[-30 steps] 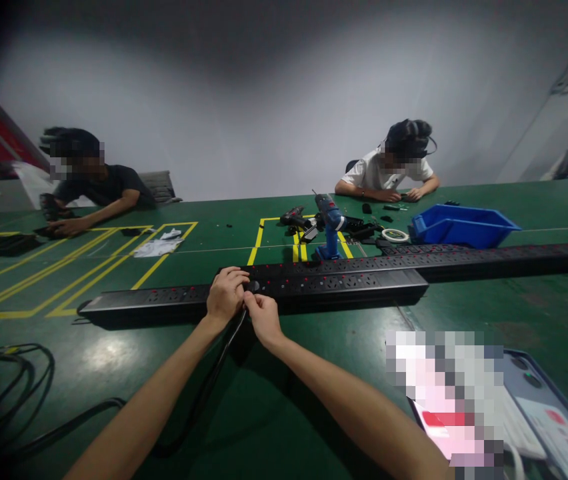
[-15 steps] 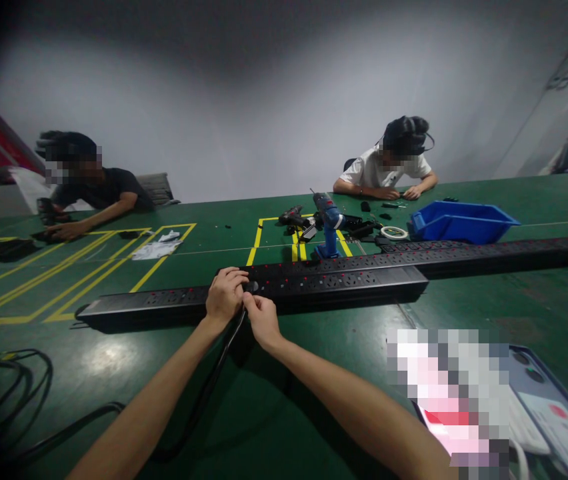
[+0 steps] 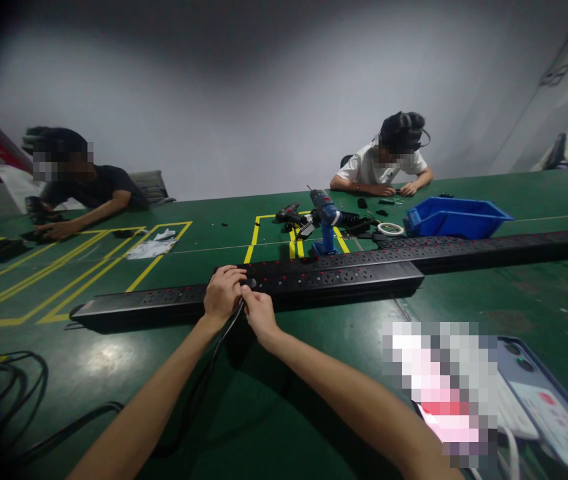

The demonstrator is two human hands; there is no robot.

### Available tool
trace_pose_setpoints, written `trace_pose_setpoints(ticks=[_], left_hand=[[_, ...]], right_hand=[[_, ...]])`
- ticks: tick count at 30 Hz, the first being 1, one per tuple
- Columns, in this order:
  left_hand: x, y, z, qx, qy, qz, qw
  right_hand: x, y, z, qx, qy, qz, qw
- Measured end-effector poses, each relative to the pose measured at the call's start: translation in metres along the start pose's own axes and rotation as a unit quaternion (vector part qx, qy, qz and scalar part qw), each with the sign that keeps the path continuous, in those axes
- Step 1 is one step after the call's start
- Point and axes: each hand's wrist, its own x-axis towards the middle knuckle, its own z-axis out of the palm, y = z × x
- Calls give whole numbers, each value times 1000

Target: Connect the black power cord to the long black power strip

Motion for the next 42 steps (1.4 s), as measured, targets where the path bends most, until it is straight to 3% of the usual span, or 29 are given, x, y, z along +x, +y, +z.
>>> trace_pose_setpoints(ticks=[12, 22, 35, 42], left_hand=[[-2, -3, 3, -8, 14, 10, 1000], [-1, -2, 3, -8, 25, 1, 1000], [-2, -4, 4, -8, 17, 14, 1000], [-2, -5, 5, -4, 23, 11, 1000]], right_hand=[[6, -6, 5, 89, 29, 96, 991], [-4, -1, 3, 24, 3, 25, 999], [4, -8, 2, 30, 9, 53, 998], [-1, -1, 0, -5, -2, 14, 1000]])
